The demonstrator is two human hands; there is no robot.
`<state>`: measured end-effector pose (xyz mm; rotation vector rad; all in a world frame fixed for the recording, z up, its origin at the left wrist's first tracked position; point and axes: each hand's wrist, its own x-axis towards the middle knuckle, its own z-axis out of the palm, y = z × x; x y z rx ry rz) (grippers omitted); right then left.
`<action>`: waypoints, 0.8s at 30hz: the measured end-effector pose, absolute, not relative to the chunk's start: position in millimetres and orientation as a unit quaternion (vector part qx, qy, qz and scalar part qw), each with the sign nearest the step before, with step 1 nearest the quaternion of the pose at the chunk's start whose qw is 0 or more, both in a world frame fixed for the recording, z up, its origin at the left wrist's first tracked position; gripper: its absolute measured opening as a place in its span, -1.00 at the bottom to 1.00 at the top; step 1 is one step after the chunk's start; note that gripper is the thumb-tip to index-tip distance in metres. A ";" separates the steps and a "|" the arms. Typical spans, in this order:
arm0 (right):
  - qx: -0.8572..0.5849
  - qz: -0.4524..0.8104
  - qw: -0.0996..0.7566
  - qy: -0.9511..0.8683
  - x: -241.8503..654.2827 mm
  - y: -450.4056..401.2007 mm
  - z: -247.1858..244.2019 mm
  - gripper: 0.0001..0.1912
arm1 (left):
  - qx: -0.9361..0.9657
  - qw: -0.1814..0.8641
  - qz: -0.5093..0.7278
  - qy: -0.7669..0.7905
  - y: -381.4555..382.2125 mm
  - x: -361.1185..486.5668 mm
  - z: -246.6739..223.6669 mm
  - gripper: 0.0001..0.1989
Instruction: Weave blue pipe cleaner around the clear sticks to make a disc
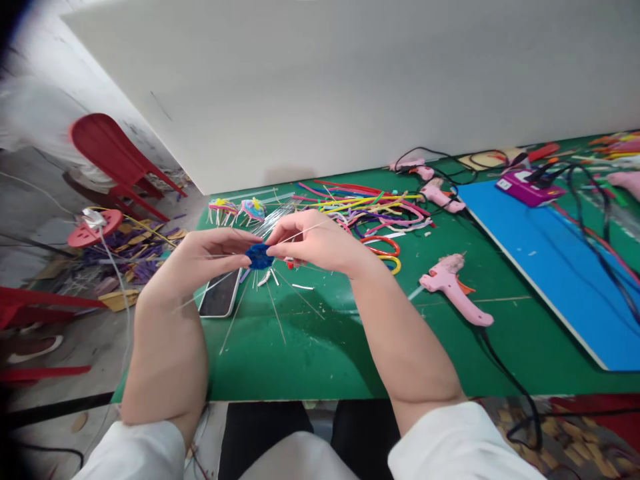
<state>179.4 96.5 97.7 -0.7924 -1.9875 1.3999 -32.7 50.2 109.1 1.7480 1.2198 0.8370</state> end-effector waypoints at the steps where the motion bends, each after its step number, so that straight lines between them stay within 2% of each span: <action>1: -0.296 0.524 0.282 -0.747 178.9 96.1 98.0 -0.83 | 0.698 0.402 0.329 0.493 50.4 -31.3 108.7 -0.70; 13: -0.307 0.499 0.252 -0.770 187.0 97.6 103.9 -0.77 | 0.712 0.287 0.356 0.533 47.7 -20.0 103.4 -0.80; 20: -0.334 0.437 0.263 -0.793 194.3 99.0 107.7 -0.85 | 0.702 0.359 0.340 0.513 51.6 -16.1 99.5 -0.77; 24: -0.335 0.431 0.258 -0.797 191.6 98.8 105.5 -0.85 | 0.708 0.326 0.343 0.524 50.6 -11.4 98.9 -0.78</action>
